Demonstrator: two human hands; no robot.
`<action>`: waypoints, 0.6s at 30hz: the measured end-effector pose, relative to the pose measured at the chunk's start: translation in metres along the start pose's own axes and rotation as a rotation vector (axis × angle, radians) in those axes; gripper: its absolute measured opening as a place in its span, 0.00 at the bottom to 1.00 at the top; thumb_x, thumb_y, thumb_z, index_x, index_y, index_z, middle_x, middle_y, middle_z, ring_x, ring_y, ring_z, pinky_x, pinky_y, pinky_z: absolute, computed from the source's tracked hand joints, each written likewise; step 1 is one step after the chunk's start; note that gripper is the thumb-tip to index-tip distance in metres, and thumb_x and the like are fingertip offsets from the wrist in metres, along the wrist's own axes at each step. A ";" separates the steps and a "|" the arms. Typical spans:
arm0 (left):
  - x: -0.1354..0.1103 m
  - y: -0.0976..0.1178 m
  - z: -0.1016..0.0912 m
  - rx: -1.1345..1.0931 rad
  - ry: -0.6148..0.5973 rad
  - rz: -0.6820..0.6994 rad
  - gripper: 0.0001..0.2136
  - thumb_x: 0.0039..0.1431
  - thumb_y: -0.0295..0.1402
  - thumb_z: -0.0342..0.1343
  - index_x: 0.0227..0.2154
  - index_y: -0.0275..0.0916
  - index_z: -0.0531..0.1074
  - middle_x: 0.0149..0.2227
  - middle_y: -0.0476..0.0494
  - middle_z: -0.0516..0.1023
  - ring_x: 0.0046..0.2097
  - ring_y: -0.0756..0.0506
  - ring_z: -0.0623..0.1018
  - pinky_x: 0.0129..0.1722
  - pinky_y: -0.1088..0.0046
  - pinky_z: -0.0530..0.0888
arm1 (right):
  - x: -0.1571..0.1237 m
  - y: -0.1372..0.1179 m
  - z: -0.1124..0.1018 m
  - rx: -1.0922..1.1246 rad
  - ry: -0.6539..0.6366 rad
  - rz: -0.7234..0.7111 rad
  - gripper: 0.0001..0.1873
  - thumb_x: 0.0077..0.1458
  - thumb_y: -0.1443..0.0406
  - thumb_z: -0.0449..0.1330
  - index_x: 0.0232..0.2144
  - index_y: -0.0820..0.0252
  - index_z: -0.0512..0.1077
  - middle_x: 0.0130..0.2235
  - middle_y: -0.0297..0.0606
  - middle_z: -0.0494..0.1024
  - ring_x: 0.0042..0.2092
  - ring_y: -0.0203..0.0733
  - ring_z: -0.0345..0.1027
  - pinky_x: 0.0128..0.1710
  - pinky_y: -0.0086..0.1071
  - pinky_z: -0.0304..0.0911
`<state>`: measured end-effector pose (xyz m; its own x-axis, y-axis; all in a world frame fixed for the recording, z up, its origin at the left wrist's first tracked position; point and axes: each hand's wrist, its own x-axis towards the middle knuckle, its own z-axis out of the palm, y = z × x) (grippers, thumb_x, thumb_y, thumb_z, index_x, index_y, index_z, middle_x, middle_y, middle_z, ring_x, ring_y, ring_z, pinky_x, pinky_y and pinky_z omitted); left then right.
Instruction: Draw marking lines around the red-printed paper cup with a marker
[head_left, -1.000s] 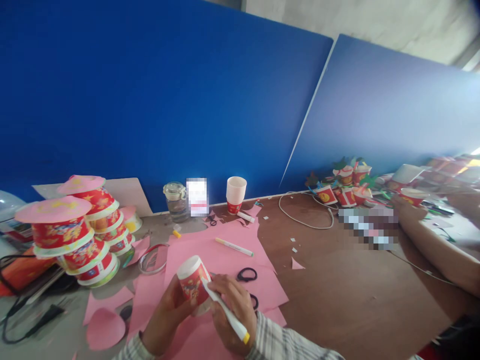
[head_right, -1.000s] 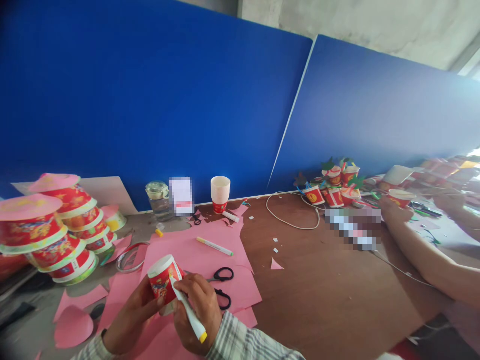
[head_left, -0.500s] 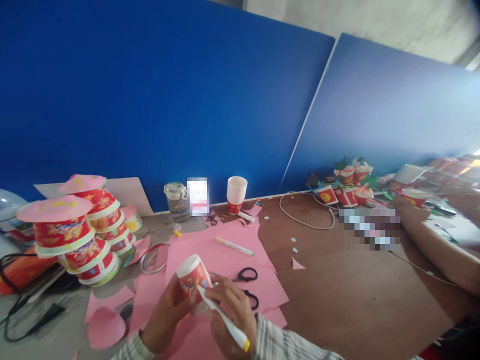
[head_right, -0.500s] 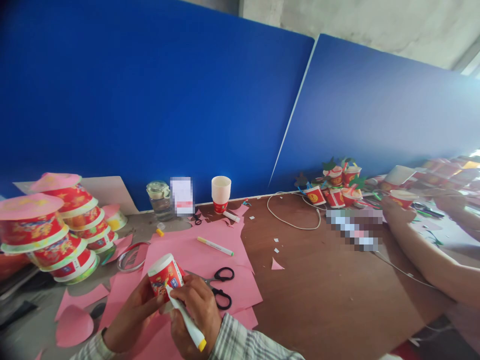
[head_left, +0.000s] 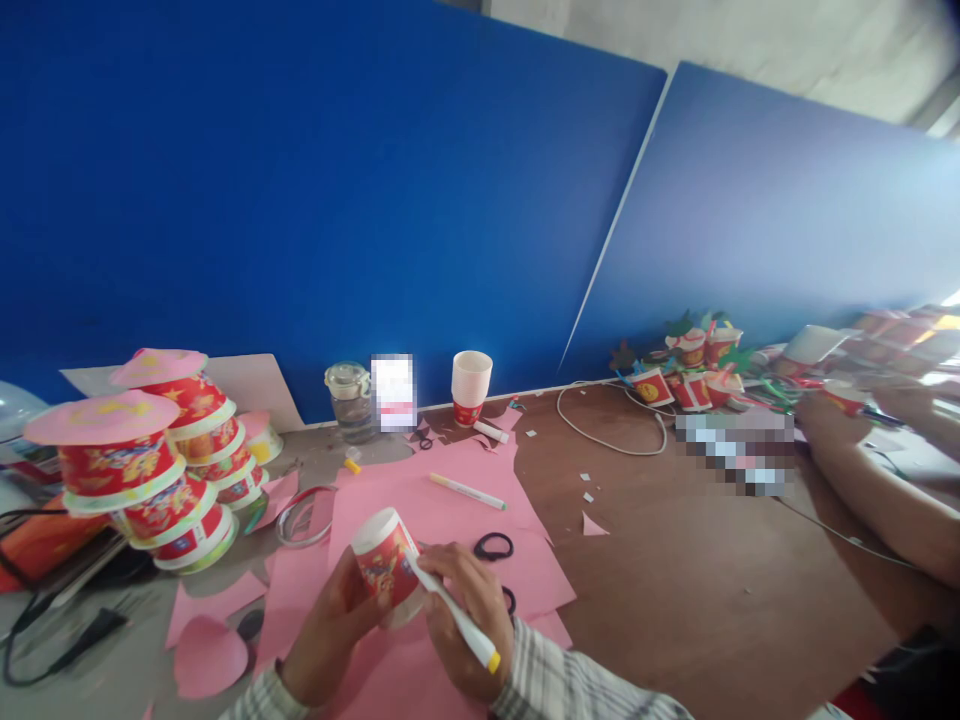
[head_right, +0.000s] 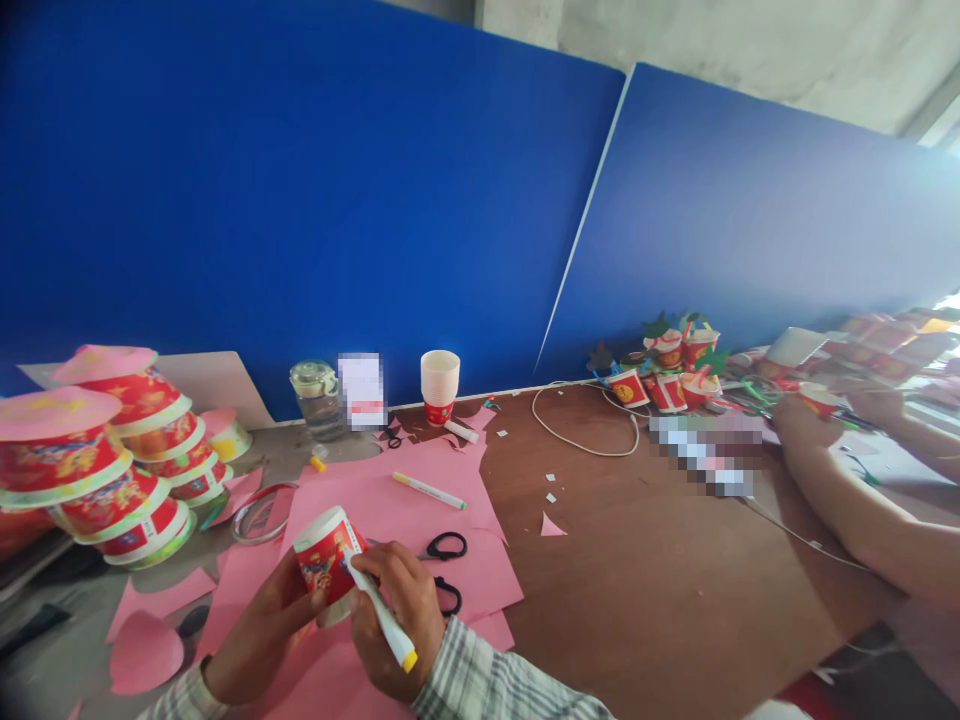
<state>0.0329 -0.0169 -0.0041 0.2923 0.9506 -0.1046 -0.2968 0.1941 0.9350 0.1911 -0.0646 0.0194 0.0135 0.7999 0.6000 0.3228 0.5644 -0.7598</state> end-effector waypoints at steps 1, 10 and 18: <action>0.000 0.000 0.000 0.001 -0.001 -0.001 0.27 0.27 0.35 0.66 0.36 0.41 0.66 0.35 0.42 0.73 0.37 0.37 0.71 0.33 0.62 0.70 | 0.000 0.000 0.000 0.003 -0.004 0.005 0.16 0.45 0.74 0.55 0.38 0.57 0.69 0.34 0.38 0.76 0.35 0.45 0.70 0.37 0.32 0.66; 0.002 -0.002 -0.001 0.016 0.005 0.020 0.26 0.28 0.36 0.66 0.35 0.41 0.66 0.34 0.43 0.73 0.35 0.38 0.72 0.32 0.61 0.70 | -0.001 -0.002 0.002 -0.016 0.020 -0.021 0.16 0.44 0.75 0.55 0.36 0.57 0.70 0.33 0.39 0.76 0.35 0.46 0.71 0.37 0.32 0.67; 0.002 0.002 0.000 0.016 0.010 0.033 0.23 0.30 0.36 0.65 0.34 0.40 0.67 0.32 0.44 0.73 0.30 0.43 0.72 0.28 0.67 0.70 | -0.005 -0.002 0.005 -0.053 -0.018 -0.081 0.15 0.45 0.74 0.55 0.36 0.55 0.69 0.31 0.37 0.77 0.41 0.48 0.69 0.45 0.37 0.63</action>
<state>0.0330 -0.0149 -0.0026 0.2733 0.9588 -0.0771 -0.2912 0.1588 0.9434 0.1854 -0.0688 0.0165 -0.0311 0.7559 0.6540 0.3722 0.6160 -0.6943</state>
